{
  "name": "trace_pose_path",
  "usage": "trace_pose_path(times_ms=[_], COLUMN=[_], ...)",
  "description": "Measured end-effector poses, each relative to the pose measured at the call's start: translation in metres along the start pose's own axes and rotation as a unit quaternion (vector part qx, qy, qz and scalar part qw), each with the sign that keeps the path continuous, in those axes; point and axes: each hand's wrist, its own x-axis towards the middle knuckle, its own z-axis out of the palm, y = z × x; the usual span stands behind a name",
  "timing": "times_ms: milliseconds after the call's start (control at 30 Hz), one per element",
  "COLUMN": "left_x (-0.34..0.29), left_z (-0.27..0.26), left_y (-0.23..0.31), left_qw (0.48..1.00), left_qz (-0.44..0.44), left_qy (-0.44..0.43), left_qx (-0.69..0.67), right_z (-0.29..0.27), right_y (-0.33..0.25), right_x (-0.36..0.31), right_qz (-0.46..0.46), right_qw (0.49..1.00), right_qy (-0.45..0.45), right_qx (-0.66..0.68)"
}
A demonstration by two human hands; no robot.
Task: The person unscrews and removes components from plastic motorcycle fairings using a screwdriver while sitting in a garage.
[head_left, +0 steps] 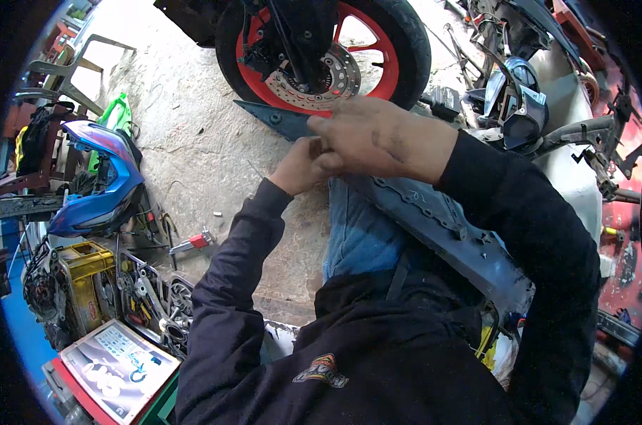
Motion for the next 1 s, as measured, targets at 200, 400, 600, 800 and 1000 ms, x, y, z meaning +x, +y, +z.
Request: trace_pose_path(times_ms=[200, 400, 600, 800, 1000], left_x=[0.008, 0.003, 0.007, 0.007, 0.02], left_z=[-0.005, 0.0, -0.004, 0.0, 0.007], left_y=[-0.011, -0.02, -0.023, -0.01, -0.006], left_qw=[0.964, 0.982, 0.942, 0.928, 0.896], left_qz=[-0.031, -0.024, 0.008, 0.042, 0.115], left_qy=[-0.111, -0.004, -0.069, -0.09, -0.121], left_qx=[0.238, 0.189, 0.329, 0.359, 0.412], right_z=[0.017, 0.018, 0.013, 0.019, 0.003], right_y=[0.022, 0.018, 0.017, 0.026, 0.036], right_x=[-0.005, -0.011, -0.007, -0.013, -0.032], right_qz=[-0.107, -0.089, -0.113, -0.178, -0.141], right_qw=[0.99, 0.987, 0.99, 0.968, 0.977], right_qy=[0.064, 0.128, 0.061, 0.161, 0.156], right_qx=[-0.069, -0.03, -0.058, -0.073, -0.045])
